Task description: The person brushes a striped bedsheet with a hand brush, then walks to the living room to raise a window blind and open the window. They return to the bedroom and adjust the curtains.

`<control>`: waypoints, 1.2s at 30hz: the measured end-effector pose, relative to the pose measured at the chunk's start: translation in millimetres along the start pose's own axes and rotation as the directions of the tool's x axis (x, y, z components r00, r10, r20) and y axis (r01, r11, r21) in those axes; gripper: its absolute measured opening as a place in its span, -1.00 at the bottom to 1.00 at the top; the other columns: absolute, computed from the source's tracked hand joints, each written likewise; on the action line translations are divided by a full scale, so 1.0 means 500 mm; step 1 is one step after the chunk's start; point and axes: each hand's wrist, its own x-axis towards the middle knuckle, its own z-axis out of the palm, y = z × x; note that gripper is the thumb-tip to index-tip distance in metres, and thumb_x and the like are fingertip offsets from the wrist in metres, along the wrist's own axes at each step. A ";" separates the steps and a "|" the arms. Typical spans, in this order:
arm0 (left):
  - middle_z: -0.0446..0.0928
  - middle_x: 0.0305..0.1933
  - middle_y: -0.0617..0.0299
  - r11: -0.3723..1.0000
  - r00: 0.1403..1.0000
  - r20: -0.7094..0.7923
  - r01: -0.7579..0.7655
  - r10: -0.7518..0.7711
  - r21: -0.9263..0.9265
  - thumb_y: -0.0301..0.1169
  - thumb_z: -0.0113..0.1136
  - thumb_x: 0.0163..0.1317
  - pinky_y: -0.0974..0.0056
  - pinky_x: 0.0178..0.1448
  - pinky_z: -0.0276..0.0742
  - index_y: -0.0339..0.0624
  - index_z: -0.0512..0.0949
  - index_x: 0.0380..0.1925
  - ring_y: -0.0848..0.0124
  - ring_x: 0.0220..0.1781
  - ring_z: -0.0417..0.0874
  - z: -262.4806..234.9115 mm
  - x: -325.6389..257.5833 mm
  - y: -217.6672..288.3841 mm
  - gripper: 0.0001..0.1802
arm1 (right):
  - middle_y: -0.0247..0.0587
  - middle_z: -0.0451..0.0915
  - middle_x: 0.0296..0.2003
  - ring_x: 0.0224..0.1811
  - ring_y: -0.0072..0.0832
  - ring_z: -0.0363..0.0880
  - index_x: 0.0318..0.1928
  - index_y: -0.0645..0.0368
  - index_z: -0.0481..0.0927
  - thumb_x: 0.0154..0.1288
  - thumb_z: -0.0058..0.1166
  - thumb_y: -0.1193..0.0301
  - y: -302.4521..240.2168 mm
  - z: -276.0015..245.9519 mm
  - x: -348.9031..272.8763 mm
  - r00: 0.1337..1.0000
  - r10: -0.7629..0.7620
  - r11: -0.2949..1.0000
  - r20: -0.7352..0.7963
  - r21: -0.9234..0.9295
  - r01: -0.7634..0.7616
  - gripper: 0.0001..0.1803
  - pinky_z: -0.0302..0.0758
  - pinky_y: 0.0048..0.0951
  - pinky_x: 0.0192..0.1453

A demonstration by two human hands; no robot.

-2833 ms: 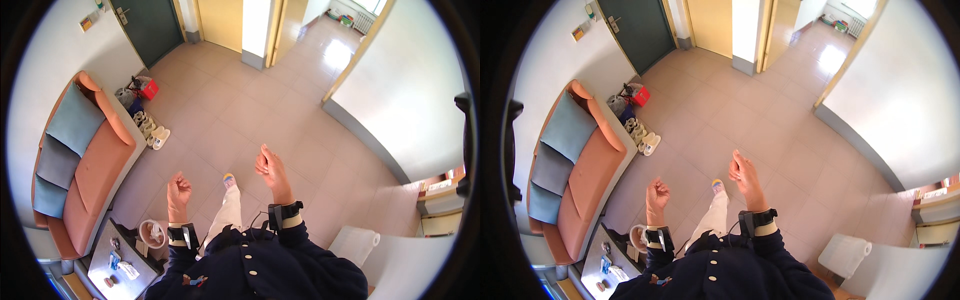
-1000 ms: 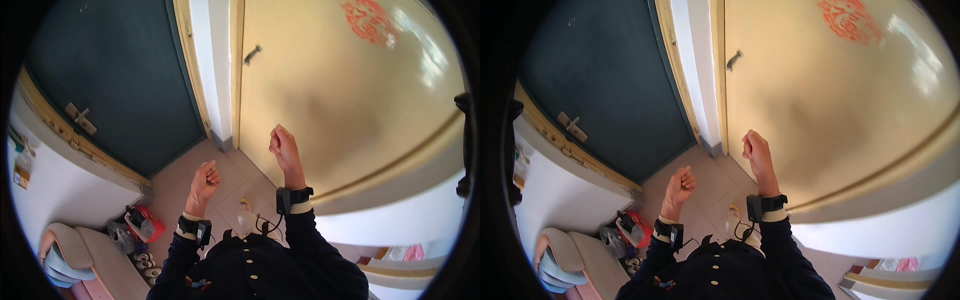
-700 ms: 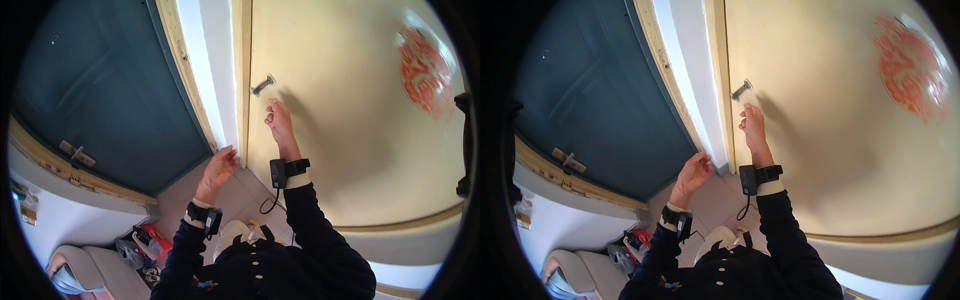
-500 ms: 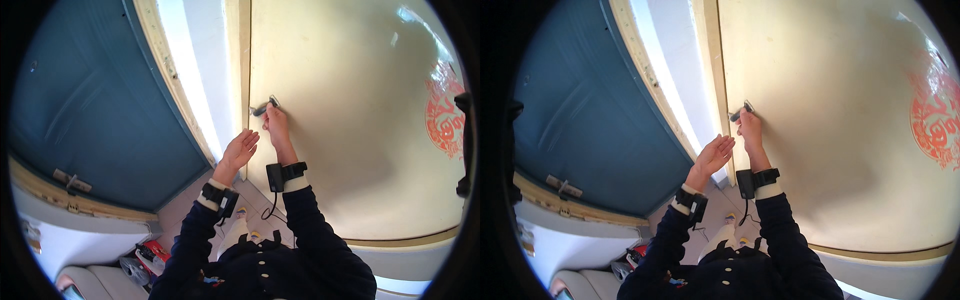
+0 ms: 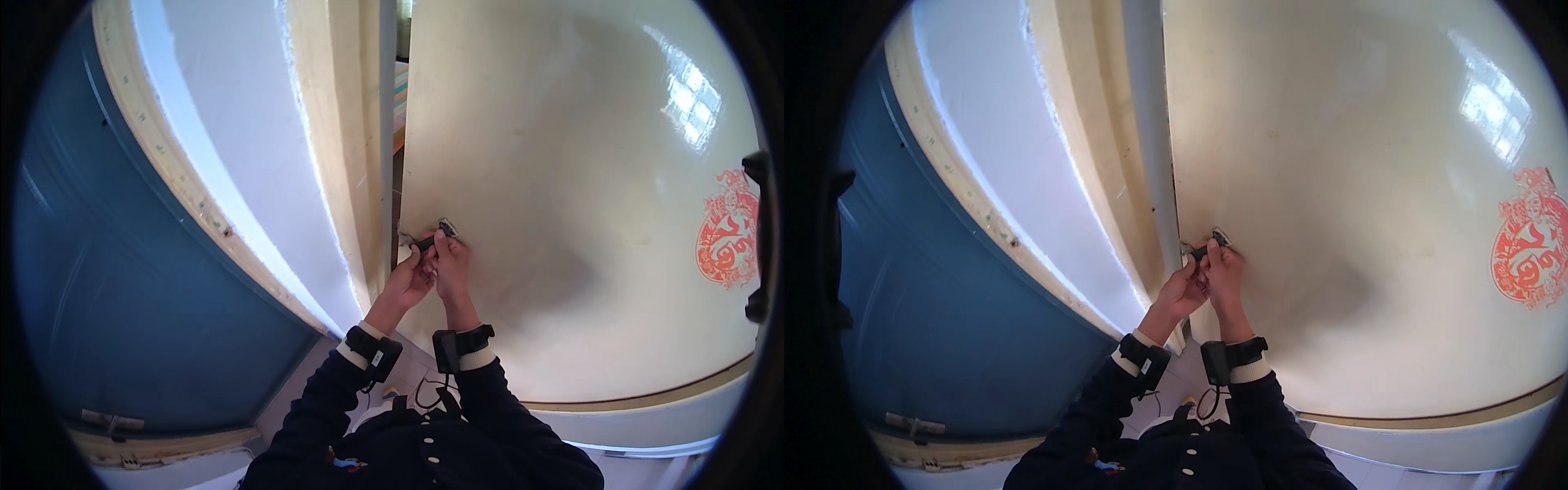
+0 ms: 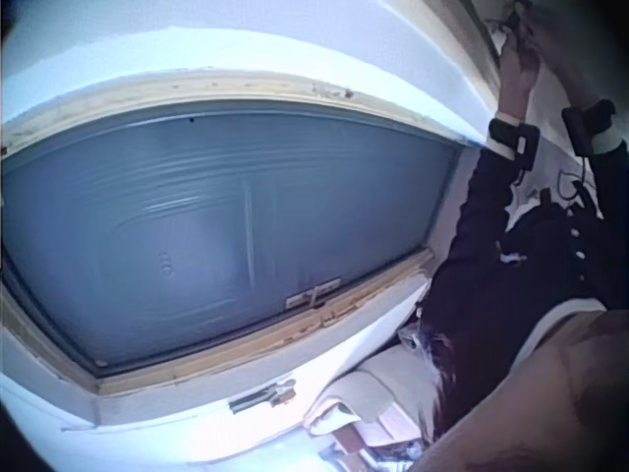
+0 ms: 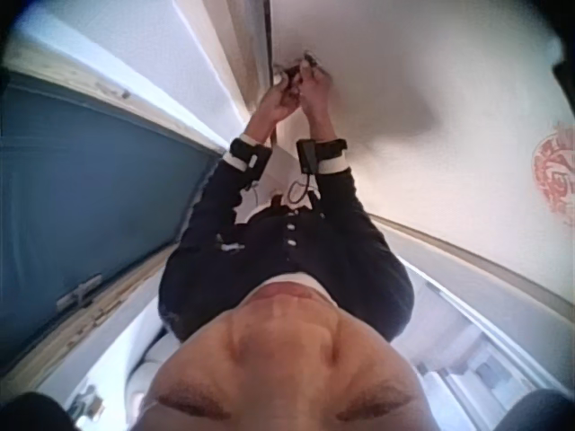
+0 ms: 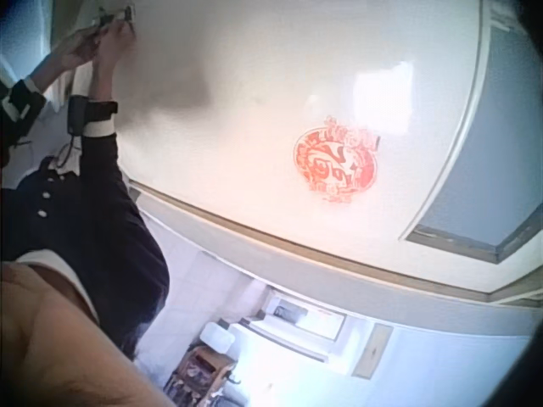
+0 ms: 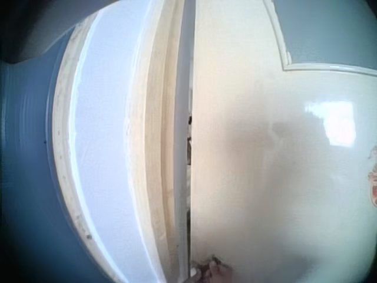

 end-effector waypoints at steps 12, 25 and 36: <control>0.47 -0.55 0.46 0.984 0.984 -0.113 0.120 -0.135 -0.131 -0.36 0.05 0.26 0.41 -0.34 0.38 -0.07 0.51 -0.30 0.63 -0.57 0.40 -0.160 0.122 0.145 -0.91 | -0.30 0.47 -0.64 -0.69 -0.63 0.34 -0.38 0.23 0.51 0.35 -0.08 0.23 0.076 0.024 0.272 0.986 -0.158 0.987 -0.060 -0.010 0.158 -0.69 0.44 -0.54 -0.56; 0.47 -0.57 0.45 0.979 0.977 -0.157 0.120 -0.146 -0.162 -0.38 0.05 0.25 0.41 -0.35 0.35 -0.10 0.49 -0.35 0.59 -0.60 0.39 -0.213 0.190 0.155 -0.93 | -0.35 0.43 -0.66 -0.71 -0.68 0.28 -0.23 0.19 0.50 0.39 -0.17 0.19 0.091 -0.013 0.277 0.960 -0.167 0.981 -0.225 -0.138 0.139 -0.67 0.30 -0.61 -0.63; 0.45 -0.59 0.46 0.984 0.954 -0.245 0.164 -0.175 -0.064 -0.38 0.12 0.21 0.44 -0.40 0.36 -0.10 0.50 -0.36 0.62 -0.61 0.38 -0.406 0.490 0.169 -0.94 | -0.30 0.39 -0.40 -0.67 -0.69 0.23 0.00 0.13 0.27 0.40 -0.23 0.31 0.398 -0.160 0.437 0.833 -0.142 0.965 -0.535 0.112 0.236 -0.75 0.27 -0.61 -0.60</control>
